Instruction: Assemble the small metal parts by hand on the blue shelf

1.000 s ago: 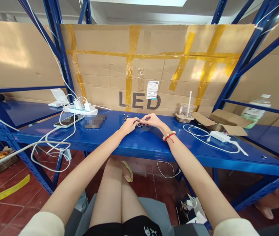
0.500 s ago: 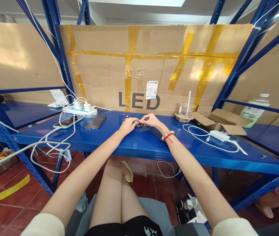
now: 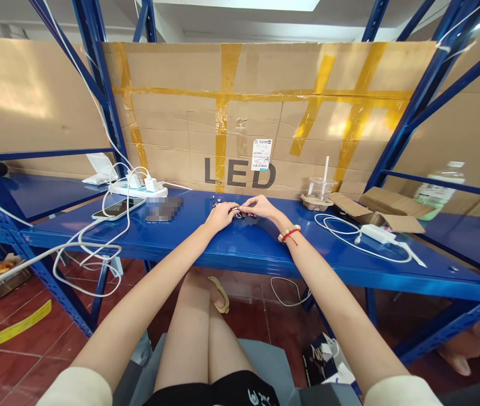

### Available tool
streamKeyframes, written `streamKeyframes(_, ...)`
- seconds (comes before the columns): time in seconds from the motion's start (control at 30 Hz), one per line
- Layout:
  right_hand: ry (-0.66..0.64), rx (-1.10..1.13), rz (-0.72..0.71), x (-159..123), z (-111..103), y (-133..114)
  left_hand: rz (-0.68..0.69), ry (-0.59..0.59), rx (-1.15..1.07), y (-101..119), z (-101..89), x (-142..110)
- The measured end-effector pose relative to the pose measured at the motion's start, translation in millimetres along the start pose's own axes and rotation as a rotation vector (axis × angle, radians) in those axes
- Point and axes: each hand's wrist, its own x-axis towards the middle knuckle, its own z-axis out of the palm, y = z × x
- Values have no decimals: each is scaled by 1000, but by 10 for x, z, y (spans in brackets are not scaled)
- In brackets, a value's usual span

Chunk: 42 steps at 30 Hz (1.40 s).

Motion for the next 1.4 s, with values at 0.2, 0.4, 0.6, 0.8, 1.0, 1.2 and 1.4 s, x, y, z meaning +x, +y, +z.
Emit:
streamKeyframes(0.2, 0, 12, 16, 14, -2, 25, -34, -7, 14, 41, -20, -15)
streamKeyframes(0.4, -12, 14, 18, 34, -7, 57, -43, -19, 10, 68, -35, -20)
streamKeyframes(0.6, -18, 26, 3, 37, -12, 56, -76, -21, 21, 60, -23, -11)
streamKeyframes(0.8, -18, 29, 7, 36, -14, 40, -78, -23, 40, 47, -10, -8)
streamKeyframes(1.0, -14, 34, 32, 32, -12, 31, -75, -20, 42, 63, -17, -15)
streamKeyframes(1.2, -16, 44, 36, 44, -10, 48, -88, -23, 43, 77, -18, -17)
streamKeyframes(1.4, 6, 46, -10, 46, 15, 59, -155, -68, 63, 100, -14, -19)
